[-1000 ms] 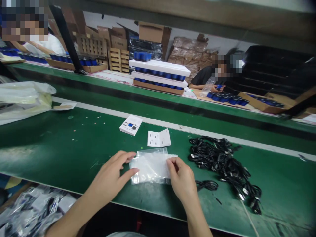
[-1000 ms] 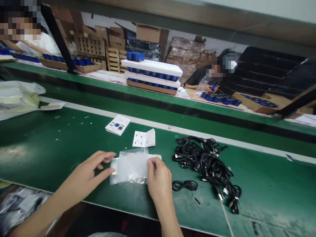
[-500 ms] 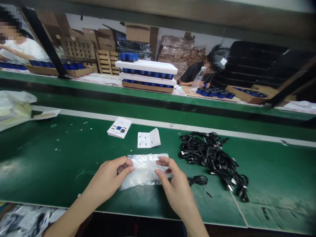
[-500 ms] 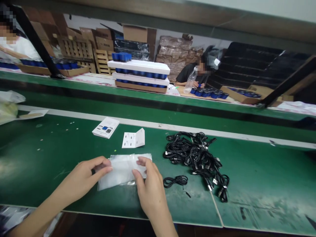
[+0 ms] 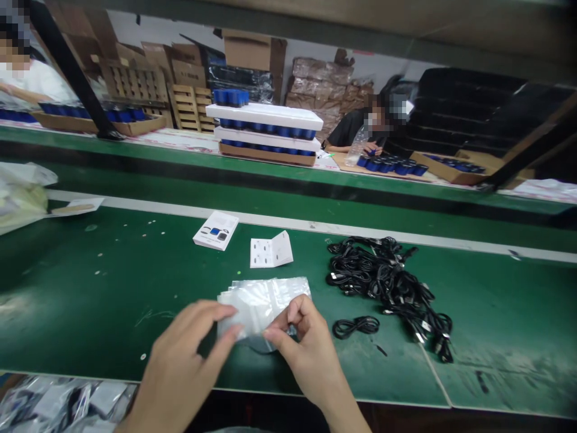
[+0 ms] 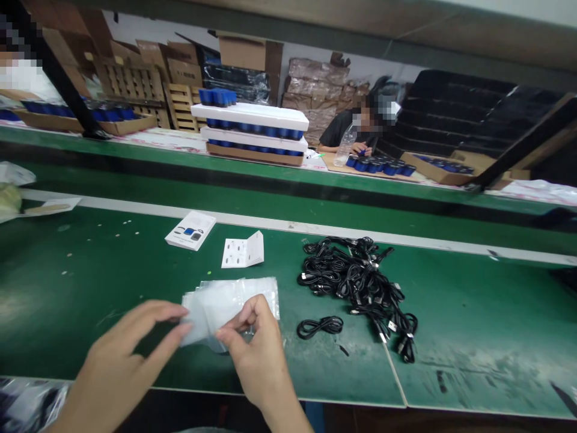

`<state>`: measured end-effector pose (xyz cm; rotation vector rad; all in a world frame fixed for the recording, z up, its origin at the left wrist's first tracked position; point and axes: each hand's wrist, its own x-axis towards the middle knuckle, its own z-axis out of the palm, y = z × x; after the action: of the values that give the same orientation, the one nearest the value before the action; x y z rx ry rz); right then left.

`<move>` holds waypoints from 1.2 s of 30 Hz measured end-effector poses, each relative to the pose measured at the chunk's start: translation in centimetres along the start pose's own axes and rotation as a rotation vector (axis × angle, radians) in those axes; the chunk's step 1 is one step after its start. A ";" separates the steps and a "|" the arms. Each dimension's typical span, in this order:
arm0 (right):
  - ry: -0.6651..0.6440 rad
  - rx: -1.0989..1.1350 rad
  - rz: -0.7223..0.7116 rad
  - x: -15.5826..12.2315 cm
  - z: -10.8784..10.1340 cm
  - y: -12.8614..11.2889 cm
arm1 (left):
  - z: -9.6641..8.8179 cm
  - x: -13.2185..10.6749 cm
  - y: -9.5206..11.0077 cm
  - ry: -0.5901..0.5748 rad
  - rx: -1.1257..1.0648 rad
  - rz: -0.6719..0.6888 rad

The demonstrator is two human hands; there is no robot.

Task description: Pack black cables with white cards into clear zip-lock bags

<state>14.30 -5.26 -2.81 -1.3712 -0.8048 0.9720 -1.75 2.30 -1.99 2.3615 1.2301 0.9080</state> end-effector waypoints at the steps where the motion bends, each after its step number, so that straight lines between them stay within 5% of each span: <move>1: -0.003 0.006 0.002 0.0 0.3 0.1 | 0.2 -0.5 0.4 -0.078 -0.042 -0.022; 4: -0.002 -0.035 -0.001 -0.2 1.1 0.4 | 0.6 -1.3 1.3 -0.271 -0.185 -0.154; 11: 0.030 -0.188 -0.043 -1.0 2.0 1.2 | 0.8 -1.4 1.2 -0.388 -0.422 -0.358; 17: 0.114 -0.596 -0.575 -1.8 2.9 2.2 | 0.4 -0.9 1.3 -0.402 -0.435 -0.341; 22: 0.172 -0.727 -0.600 -2.3 3.1 2.0 | 0.7 -1.1 1.1 -0.375 -0.418 -0.343; 26: 0.169 -0.798 -0.633 -2.3 2.8 1.5 | 1.4 -1.6 1.4 -0.281 -0.376 -0.291; 31: 0.060 -0.828 -0.589 -2.1 2.4 1.2 | 2.4 -1.3 1.8 -0.297 -0.267 -0.099; 36: 0.166 -1.109 -0.596 -1.6 2.2 1.6 | 3.0 -1.8 1.3 -0.190 -0.155 0.076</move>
<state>11.48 -5.87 -4.14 -1.8965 -1.6156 -0.1431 0.28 0.15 -4.22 2.3222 0.9682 0.7524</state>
